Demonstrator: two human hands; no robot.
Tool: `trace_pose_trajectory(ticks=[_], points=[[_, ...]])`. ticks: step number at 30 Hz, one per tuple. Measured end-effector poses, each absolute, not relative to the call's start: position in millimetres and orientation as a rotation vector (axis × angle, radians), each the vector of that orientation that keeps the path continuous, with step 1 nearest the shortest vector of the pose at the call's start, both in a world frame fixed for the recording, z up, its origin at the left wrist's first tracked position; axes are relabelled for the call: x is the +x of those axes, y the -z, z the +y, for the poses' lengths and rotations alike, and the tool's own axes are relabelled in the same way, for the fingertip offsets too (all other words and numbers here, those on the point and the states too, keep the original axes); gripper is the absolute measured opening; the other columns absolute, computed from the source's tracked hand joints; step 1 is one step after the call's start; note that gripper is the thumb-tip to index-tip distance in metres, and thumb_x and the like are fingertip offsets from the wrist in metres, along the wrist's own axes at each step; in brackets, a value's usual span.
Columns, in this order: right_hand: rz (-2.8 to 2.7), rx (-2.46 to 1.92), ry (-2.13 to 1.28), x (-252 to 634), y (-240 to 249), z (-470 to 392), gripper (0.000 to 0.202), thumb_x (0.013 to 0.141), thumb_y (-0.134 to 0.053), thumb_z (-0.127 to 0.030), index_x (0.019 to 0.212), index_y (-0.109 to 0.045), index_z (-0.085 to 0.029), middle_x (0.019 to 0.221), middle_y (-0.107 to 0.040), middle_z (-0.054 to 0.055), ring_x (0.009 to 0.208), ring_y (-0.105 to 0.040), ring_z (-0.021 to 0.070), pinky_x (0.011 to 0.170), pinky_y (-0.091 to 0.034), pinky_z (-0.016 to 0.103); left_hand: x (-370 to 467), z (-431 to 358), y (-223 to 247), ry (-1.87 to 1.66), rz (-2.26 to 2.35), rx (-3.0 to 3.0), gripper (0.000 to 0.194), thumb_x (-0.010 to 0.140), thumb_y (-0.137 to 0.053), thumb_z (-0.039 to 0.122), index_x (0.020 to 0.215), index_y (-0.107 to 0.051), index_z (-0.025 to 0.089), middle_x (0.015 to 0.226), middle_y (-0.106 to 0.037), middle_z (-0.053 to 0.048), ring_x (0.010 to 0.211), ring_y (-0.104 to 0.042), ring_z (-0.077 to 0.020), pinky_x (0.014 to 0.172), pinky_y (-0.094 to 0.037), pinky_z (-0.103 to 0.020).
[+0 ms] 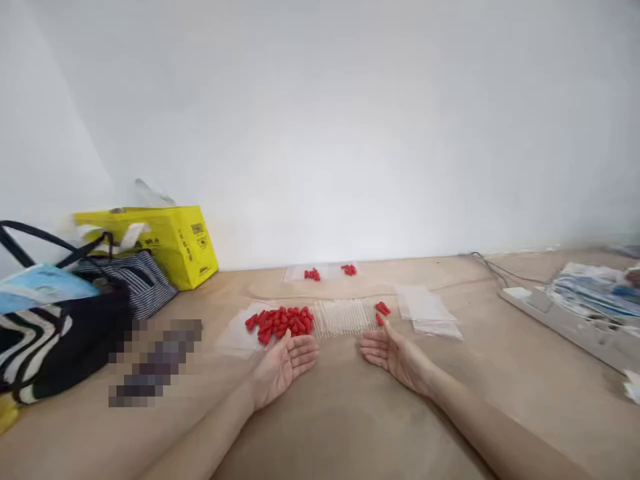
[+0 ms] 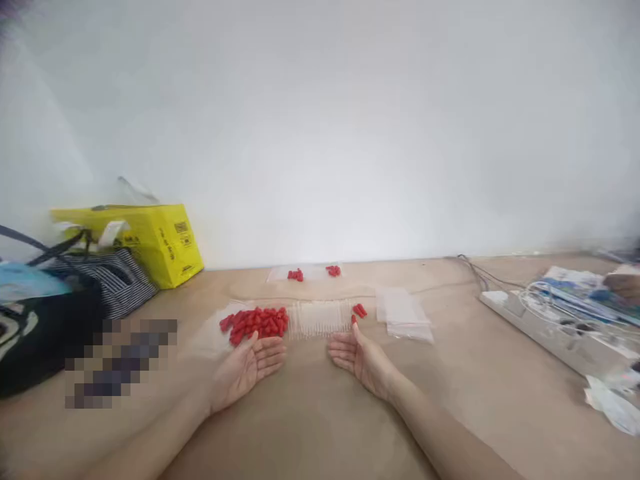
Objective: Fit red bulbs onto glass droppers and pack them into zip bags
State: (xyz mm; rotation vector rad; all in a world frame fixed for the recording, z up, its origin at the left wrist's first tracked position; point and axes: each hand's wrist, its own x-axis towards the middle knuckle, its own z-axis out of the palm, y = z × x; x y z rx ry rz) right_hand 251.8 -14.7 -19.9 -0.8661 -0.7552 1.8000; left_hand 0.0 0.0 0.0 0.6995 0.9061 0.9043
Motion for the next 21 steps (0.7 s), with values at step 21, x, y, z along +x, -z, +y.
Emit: trace_pose_trajectory(ticks=[21], points=[[-2.305,-1.182,-0.538,254.3,15.9,-29.1,0.037,0.079,-0.047,-0.031,0.113,-0.055,-0.019,0.117,-0.051,0.01,0.105,-0.047,0.0215,0.091,-0.037,0.036,3.1,-23.5,-3.9,-0.433,1.318,2.399,0.039,0.079,-0.048,0.035,0.115,-0.052,0.022,0.129,-0.044,-0.006,0.119,-0.037,-0.0228,0.099,-0.03,-0.041]])
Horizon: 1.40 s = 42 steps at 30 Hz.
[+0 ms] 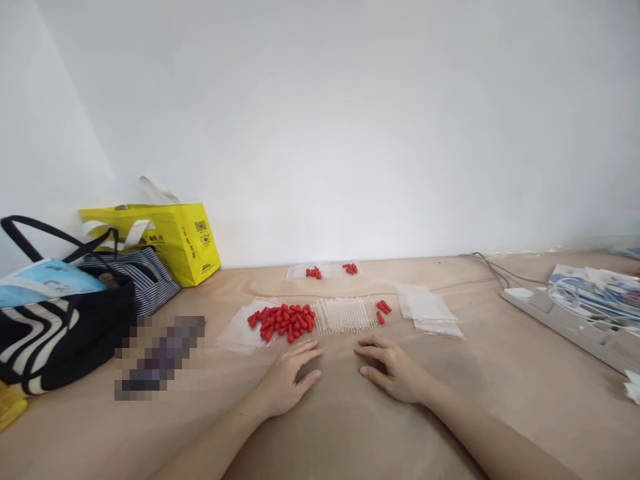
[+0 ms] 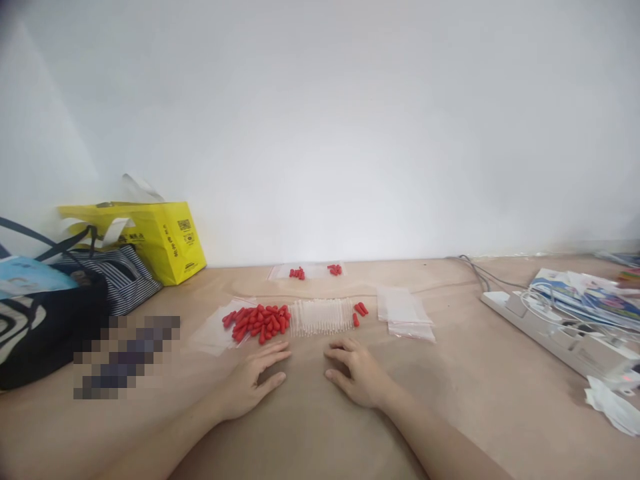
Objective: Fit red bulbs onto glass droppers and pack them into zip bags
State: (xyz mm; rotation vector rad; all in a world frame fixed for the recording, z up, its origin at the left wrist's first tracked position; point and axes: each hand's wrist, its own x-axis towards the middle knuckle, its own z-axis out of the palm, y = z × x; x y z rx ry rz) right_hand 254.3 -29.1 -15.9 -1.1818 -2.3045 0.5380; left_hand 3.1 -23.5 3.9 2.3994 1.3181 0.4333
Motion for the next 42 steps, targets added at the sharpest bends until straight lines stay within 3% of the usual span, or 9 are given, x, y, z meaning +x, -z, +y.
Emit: trace_pose_trajectory(ticks=[20,23,26,30,42], points=[[-2.352,-1.13,-0.488,255.9,14.9,-29.4,0.037,0.08,-0.046,-0.03,0.114,-0.053,-0.018,0.117,-0.051,0.01,0.105,-0.047,0.0207,0.09,-0.037,0.035,-0.1,-22.0,-3.2,-0.383,1.263,2.428,0.041,0.082,-0.043,0.039,0.119,-0.049,0.024,0.133,-0.039,-0.004,0.122,-0.033,-0.0215,0.102,-0.027,-0.04],[-2.283,-1.118,-0.498,253.7,19.0,-28.8,0.031,0.079,-0.046,-0.03,0.105,-0.059,-0.019,0.109,-0.055,0.009,0.098,-0.051,0.0191,0.085,-0.04,0.031,-0.6,-21.6,-2.1,-0.387,1.264,2.432,0.04,0.082,-0.043,0.039,0.119,-0.049,0.024,0.132,-0.039,-0.004,0.122,-0.034,-0.0214,0.102,-0.028,-0.04],[-2.059,-1.289,-0.396,252.3,26.8,-25.3,0.025,0.08,-0.042,-0.03,0.088,-0.064,-0.02,0.087,-0.061,0.006,0.083,-0.055,0.0174,0.074,-0.042,0.029,-1.7,-21.6,-1.0,-0.411,1.249,2.446,0.04,0.082,-0.043,0.039,0.119,-0.049,0.024,0.132,-0.04,-0.003,0.122,-0.034,-0.0215,0.101,-0.029,-0.04],[-1.804,-1.63,-0.183,257.0,32.9,-15.9,0.021,0.077,-0.043,-0.032,0.074,-0.062,-0.022,0.067,-0.06,0.002,0.07,-0.054,0.0174,0.065,-0.036,0.03,-2.3,-22.2,-2.1,-0.398,1.244,2.457,0.041,0.082,-0.043,0.039,0.119,-0.048,0.023,0.132,-0.04,-0.004,0.123,-0.033,-0.022,0.101,-0.029,-0.041],[-1.771,-1.882,0.082,267.7,28.3,16.6,0.018,0.074,-0.046,-0.03,0.07,-0.062,-0.022,0.075,-0.064,0.001,0.081,-0.052,0.0185,0.067,-0.023,0.03,-2.4,-22.2,-2.5,-0.35,1.256,2.487,0.041,0.084,-0.041,0.039,0.121,-0.046,0.023,0.133,-0.039,-0.004,0.123,-0.032,-0.0212,0.101,-0.029,-0.041]])
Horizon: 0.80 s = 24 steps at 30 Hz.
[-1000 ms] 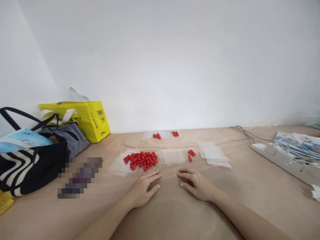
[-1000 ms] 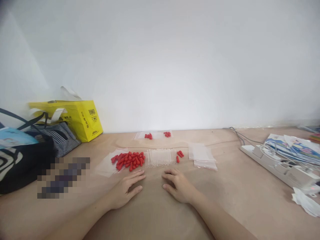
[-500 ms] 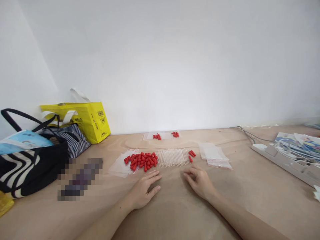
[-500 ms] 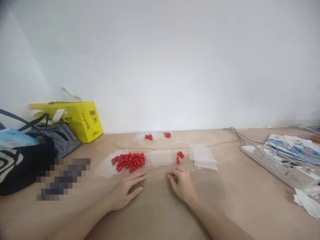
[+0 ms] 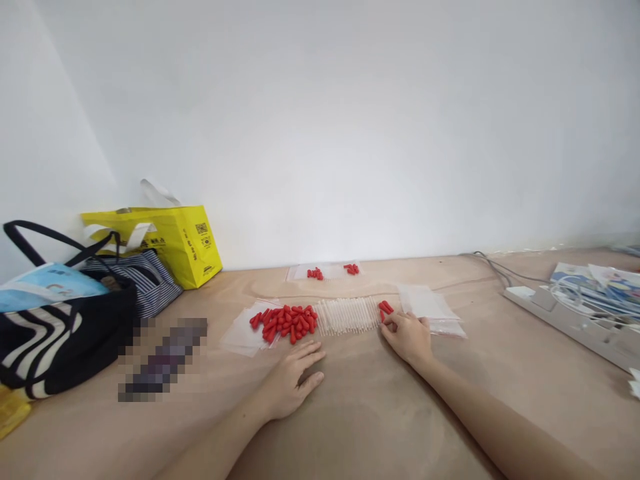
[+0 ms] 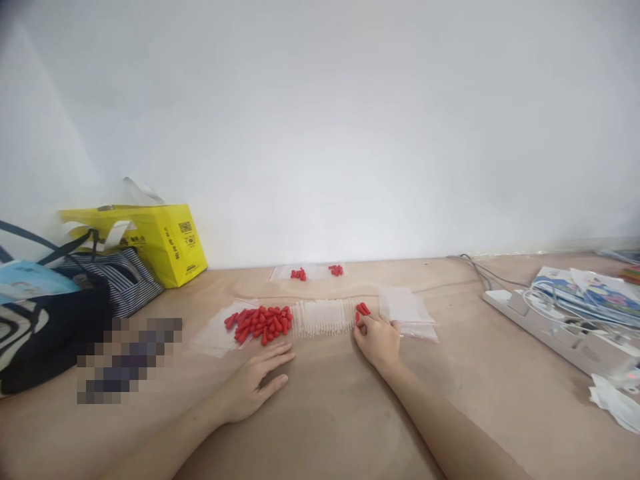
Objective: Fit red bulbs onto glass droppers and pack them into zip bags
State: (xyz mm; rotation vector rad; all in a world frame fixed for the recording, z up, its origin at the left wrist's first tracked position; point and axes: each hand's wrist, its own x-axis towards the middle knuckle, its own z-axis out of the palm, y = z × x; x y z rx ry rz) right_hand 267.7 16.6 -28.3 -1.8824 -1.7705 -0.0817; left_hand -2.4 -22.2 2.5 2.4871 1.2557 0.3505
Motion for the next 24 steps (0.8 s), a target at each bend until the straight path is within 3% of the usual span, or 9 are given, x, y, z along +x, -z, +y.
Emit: trace_pose_trajectory(ticks=[12,24], points=[[-1.757,-1.932,0.148,269.4,31.5,18.6,0.017,0.075,-0.045,-0.026,0.077,-0.061,-0.022,0.08,-0.064,0.001,0.082,-0.053,0.018,0.068,-0.023,0.03,-1.7,-21.6,-1.0,-0.374,1.247,2.467,0.041,0.083,-0.042,0.039,0.12,-0.047,0.023,0.132,-0.039,-0.005,0.123,-0.032,-0.022,0.101,-0.028,-0.041],[-1.767,-2.109,0.123,264.0,25.3,19.8,0.025,0.079,-0.04,-0.029,0.076,-0.063,-0.02,0.083,-0.065,0.007,0.086,-0.054,0.024,0.072,-0.025,0.038,-1.5,-21.2,0.0,-0.411,1.239,2.478,0.039,0.083,-0.043,0.039,0.118,-0.049,0.024,0.131,-0.041,-0.005,0.122,-0.034,-0.0214,0.101,-0.028,-0.041]])
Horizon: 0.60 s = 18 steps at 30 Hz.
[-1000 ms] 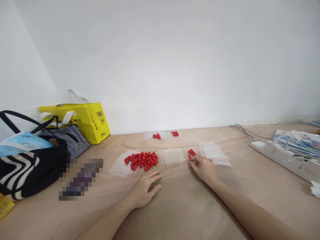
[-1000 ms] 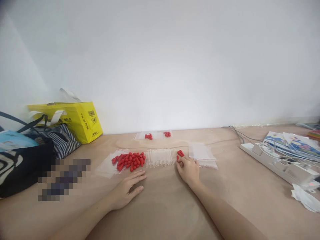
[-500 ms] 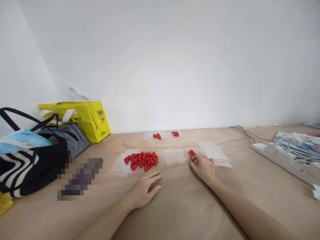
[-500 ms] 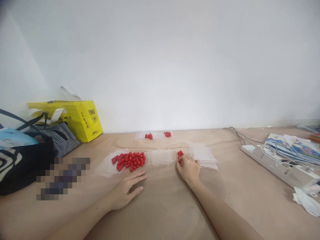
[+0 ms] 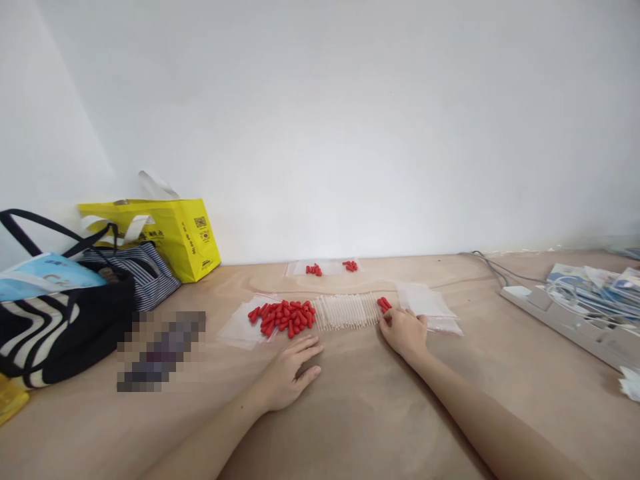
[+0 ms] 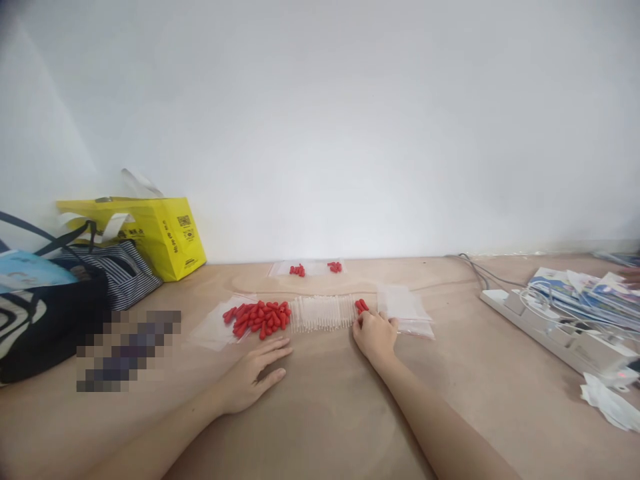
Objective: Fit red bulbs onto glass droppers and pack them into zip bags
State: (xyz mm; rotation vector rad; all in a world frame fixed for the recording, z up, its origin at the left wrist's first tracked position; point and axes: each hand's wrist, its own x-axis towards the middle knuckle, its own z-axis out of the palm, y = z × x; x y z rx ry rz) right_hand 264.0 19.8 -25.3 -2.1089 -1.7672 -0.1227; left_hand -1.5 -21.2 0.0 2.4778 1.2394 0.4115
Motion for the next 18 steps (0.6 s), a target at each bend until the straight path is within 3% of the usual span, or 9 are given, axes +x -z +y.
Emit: trace_pose_trajectory(ticks=[8,18], points=[[-1.829,-2.182,0.253,250.9,22.0,23.5,0.026,0.079,-0.037,-0.019,0.081,-0.061,-0.01,0.083,-0.063,0.016,0.083,-0.053,0.0264,0.072,-0.027,0.04,-2.5,-20.3,1.8,-0.432,1.223,2.458,0.039,0.082,-0.043,0.039,0.119,-0.049,0.025,0.131,-0.04,-0.004,0.122,-0.033,-0.0216,0.101,-0.029,-0.041],[-1.536,-2.17,-0.176,277.5,7.6,66.5,0.027,0.077,-0.041,-0.033,0.088,-0.064,-0.025,0.099,-0.059,0.008,0.098,-0.047,0.0256,0.078,-0.03,0.041,-1.1,-20.7,-0.7,-0.381,1.241,2.483,0.04,0.083,-0.042,0.038,0.119,-0.048,0.023,0.132,-0.04,-0.004,0.122,-0.034,-0.0212,0.101,-0.029,-0.04]])
